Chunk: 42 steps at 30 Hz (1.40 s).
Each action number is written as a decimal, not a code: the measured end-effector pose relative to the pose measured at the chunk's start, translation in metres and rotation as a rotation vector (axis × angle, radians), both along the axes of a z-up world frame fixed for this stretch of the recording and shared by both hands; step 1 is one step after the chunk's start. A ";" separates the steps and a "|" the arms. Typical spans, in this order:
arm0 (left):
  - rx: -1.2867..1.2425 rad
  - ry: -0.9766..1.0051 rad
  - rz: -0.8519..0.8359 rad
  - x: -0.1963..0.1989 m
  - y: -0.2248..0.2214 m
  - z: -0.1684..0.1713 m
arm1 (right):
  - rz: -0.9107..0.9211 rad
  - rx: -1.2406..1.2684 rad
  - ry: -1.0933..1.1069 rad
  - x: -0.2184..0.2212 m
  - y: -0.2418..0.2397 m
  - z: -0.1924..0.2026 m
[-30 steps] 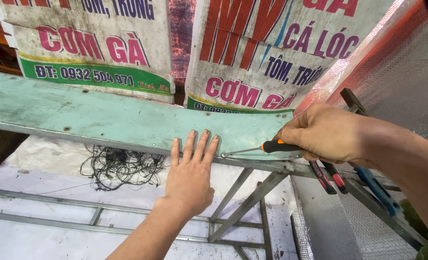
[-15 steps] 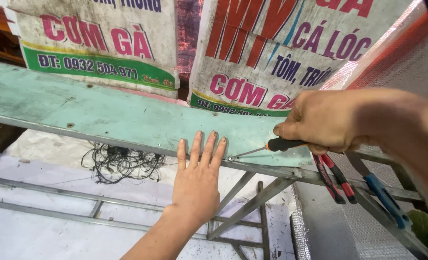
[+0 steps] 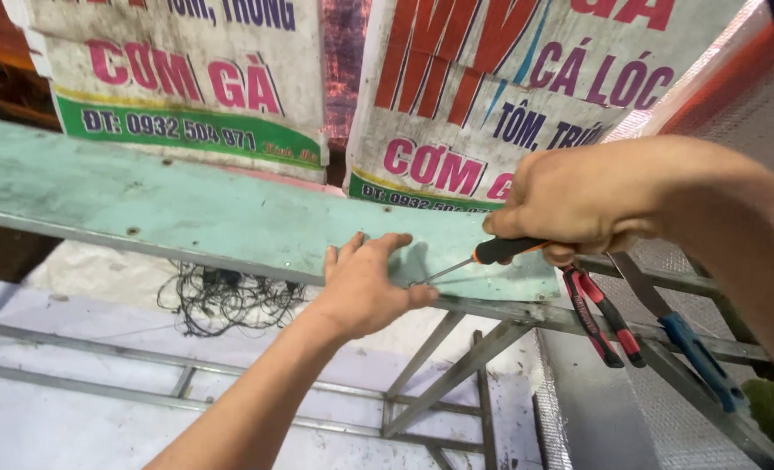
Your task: Attaching a plastic panel to a metal frame using a screwdriver to make holes, pliers to trim, and a saw to cut the material.
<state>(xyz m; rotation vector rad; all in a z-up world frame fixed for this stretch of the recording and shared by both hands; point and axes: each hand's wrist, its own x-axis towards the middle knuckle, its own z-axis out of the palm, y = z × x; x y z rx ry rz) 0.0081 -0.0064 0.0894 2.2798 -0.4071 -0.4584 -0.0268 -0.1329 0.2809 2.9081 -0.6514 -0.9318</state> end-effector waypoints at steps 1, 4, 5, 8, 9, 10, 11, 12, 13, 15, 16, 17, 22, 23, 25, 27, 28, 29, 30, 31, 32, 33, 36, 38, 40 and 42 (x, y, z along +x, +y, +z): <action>0.000 -0.015 0.008 0.005 0.001 -0.006 | 0.011 -0.044 0.005 -0.005 0.004 0.002; 0.039 -0.046 0.018 -0.004 0.008 0.003 | 0.119 -0.131 -0.030 -0.020 0.015 0.001; 0.046 -0.055 0.023 -0.012 0.008 0.009 | 0.124 -0.124 -0.040 -0.015 0.006 -0.008; -0.153 -0.028 0.045 -0.030 -0.003 0.019 | 0.256 -0.103 -0.129 -0.003 -0.019 -0.030; -0.178 -0.074 0.075 -0.030 -0.012 0.016 | 0.277 -0.093 -0.162 0.001 -0.026 -0.037; -0.203 -0.119 0.100 -0.031 -0.021 0.013 | 0.294 -0.083 -0.194 0.004 -0.034 -0.042; -0.197 -0.125 0.102 -0.033 -0.023 0.016 | 0.296 -0.077 -0.200 0.002 -0.034 -0.042; -0.197 -0.151 0.107 -0.034 -0.025 0.017 | 0.319 -0.083 -0.195 -0.001 -0.035 -0.043; -0.197 -0.176 0.111 -0.036 -0.026 0.019 | 0.341 -0.089 -0.189 -0.003 -0.035 -0.043; -0.250 -0.154 0.052 -0.042 -0.022 0.033 | 0.352 -0.068 -0.216 -0.012 -0.033 -0.039; -0.309 -0.134 -0.012 -0.042 -0.019 0.041 | 0.358 -0.055 -0.242 -0.016 -0.032 -0.037; -0.305 -0.137 -0.008 -0.035 -0.017 0.044 | 0.362 -0.052 -0.246 -0.017 -0.030 -0.036; -0.401 -0.152 -0.210 -0.011 -0.018 0.066 | 0.146 0.324 -0.386 -0.037 -0.025 -0.024; -0.397 -0.154 -0.208 -0.007 -0.021 0.064 | 0.149 0.328 -0.387 -0.035 -0.027 -0.025; -0.368 -0.219 -0.247 0.002 -0.027 0.058 | 0.057 0.455 -0.424 -0.030 -0.030 -0.028; -0.344 -0.252 -0.230 -0.002 -0.027 0.064 | 0.058 0.460 -0.428 -0.029 -0.027 -0.028; -0.320 -0.284 -0.216 -0.005 -0.027 0.066 | 0.057 0.465 -0.432 -0.029 -0.026 -0.028; -0.318 -0.283 -0.221 -0.003 -0.025 0.064 | 0.051 0.468 -0.433 -0.031 -0.027 -0.025; -0.339 -0.290 -0.188 0.000 -0.022 0.063 | 0.062 0.564 -0.379 -0.032 -0.027 -0.021; -0.361 -0.296 -0.154 0.004 -0.019 0.062 | 0.075 0.660 -0.324 -0.032 -0.028 -0.017; -0.360 -0.297 -0.154 0.000 -0.013 0.065 | 0.075 0.661 -0.325 -0.036 -0.025 -0.013; -0.407 -0.276 -0.129 -0.003 -0.008 0.067 | 0.157 0.657 -0.409 -0.040 -0.023 -0.008; -0.474 -0.243 -0.101 -0.013 -0.003 0.078 | 0.311 0.642 -0.564 -0.049 -0.023 -0.001; -0.502 -0.234 -0.086 -0.016 0.000 0.083 | 0.396 0.628 -0.629 -0.049 -0.023 -0.002; -0.469 -0.211 -0.068 -0.014 0.001 0.084 | 0.448 0.635 -0.642 -0.043 -0.027 -0.007; -0.445 -0.212 -0.054 -0.016 0.000 0.087 | 0.456 0.628 -0.651 -0.039 -0.027 -0.012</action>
